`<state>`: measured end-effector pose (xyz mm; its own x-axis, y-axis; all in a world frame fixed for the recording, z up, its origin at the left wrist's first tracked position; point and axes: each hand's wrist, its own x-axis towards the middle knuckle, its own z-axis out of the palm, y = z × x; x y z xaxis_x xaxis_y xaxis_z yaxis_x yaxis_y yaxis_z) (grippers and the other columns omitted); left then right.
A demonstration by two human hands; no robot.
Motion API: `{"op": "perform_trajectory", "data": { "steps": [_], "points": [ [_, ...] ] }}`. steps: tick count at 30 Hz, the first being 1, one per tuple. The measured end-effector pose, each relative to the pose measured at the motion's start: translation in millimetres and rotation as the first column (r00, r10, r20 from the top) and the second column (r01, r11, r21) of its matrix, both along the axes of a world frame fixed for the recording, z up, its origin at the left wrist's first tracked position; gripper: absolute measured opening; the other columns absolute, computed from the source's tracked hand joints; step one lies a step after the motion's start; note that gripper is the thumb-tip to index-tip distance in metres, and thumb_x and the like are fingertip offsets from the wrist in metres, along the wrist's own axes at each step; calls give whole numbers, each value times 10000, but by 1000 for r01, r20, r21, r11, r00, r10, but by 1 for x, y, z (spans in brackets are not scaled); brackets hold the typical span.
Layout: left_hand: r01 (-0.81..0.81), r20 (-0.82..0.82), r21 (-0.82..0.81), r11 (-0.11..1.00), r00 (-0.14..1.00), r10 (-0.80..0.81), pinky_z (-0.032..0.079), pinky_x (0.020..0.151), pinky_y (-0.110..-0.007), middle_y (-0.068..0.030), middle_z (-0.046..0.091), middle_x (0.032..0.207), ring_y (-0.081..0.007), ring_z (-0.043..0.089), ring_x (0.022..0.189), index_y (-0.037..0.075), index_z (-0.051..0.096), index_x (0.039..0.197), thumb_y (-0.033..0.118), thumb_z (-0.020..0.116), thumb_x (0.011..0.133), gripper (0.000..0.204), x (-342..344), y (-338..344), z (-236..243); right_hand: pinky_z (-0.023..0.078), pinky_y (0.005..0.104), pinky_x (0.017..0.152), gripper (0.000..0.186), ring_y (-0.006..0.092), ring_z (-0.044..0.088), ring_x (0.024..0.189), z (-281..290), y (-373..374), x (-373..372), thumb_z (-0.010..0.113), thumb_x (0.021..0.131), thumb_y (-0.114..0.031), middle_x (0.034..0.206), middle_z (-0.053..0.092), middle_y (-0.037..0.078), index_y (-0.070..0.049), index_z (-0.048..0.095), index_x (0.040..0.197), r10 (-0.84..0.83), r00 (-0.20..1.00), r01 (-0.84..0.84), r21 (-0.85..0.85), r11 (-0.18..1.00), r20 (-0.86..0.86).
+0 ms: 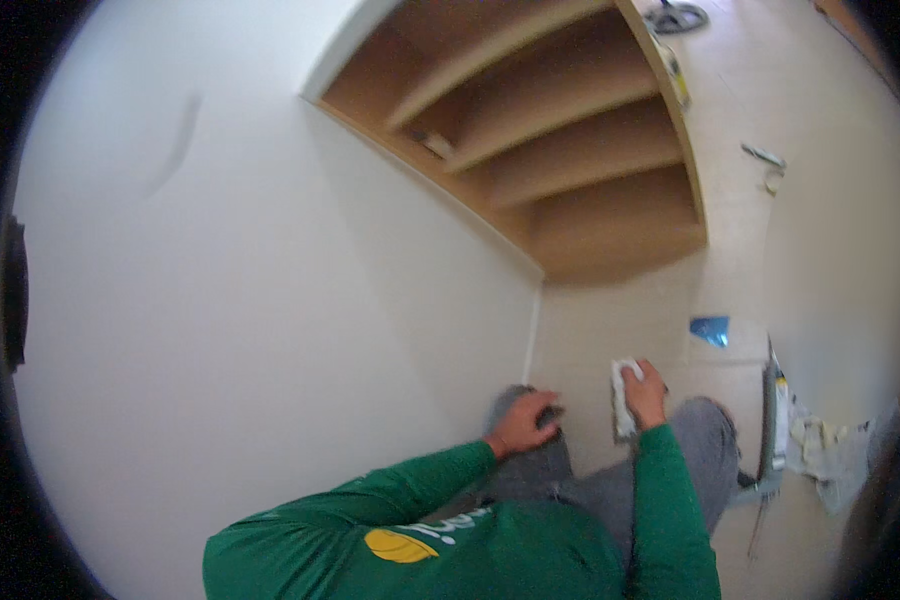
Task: The person kneels by a wall-mounted wooden cabinet and applies sealant along the edge where the cabinet meets the wall using a caulking gun. They smooth the bead with a finger and wipe away excess with a cloth. The person then moves to a sink and rinses the cloth under running water.
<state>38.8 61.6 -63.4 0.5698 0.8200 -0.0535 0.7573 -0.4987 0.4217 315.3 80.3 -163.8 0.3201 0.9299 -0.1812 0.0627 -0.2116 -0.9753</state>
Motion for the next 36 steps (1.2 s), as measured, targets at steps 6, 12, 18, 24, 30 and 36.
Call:
{"op": "perform_trajectory", "data": {
  "steps": [6,12,18,24,30,36],
  "points": [
    [20,-33,-32,999,999,-21,409,1067,-473,-197,609,1336,-386,557,1239,60,560,1372,307,688,877,568,11,20,10,524,471,884,382,458,660,1023,9,-5,-4,665,900,-323,1048,702,272,-14,688,1125,167,982,-160,-83,984,87],
    [59,-77,-137,989,995,-70,434,1002,-471,-168,619,1293,-355,560,1204,77,565,1372,329,706,864,584,16,37,11,532,492,855,376,460,675,963,13,-13,-14,674,900,-335,997,710,261,-23,685,1109,352,931,-320,-246,915,98],
    [105,-82,-301,948,987,-135,461,981,-466,-160,624,1274,-347,572,1184,81,567,1378,339,718,858,600,43,83,-2,535,454,863,363,420,685,976,-2,4,-10,677,907,-307,1035,713,246,-39,702,1151,383,923,-358,-297,885,27],
    [40,-193,-457,889,971,-143,449,1051,-475,-180,617,1308,-373,568,1217,47,560,1381,310,710,874,591,71,96,-16,541,442,806,414,348,698,895,1,19,30,683,888,-349,974,724,200,-11,708,1126,215,946,-309,-470,827,-244],
    [140,-100,-375,917,977,-190,420,1110,-470,-221,575,1394,-393,543,1291,21,543,1396,229,702,881,577,95,133,56,532,331,717,382,152,671,811,32,16,86,675,938,-337,927,720,77,-17,688,1146,-255,726,-37,-406,913,-638],
    [333,247,609,720,783,-571,458,1063,-485,-181,620,1260,-353,580,1225,40,440,1452,306,558,962,569,297,220,422,553,326,669,352,165,677,764,68,-19,161,646,965,-357,904,706,41,-50,676,1135,-478,-35,156,-477,865,-878]
  ]
}}
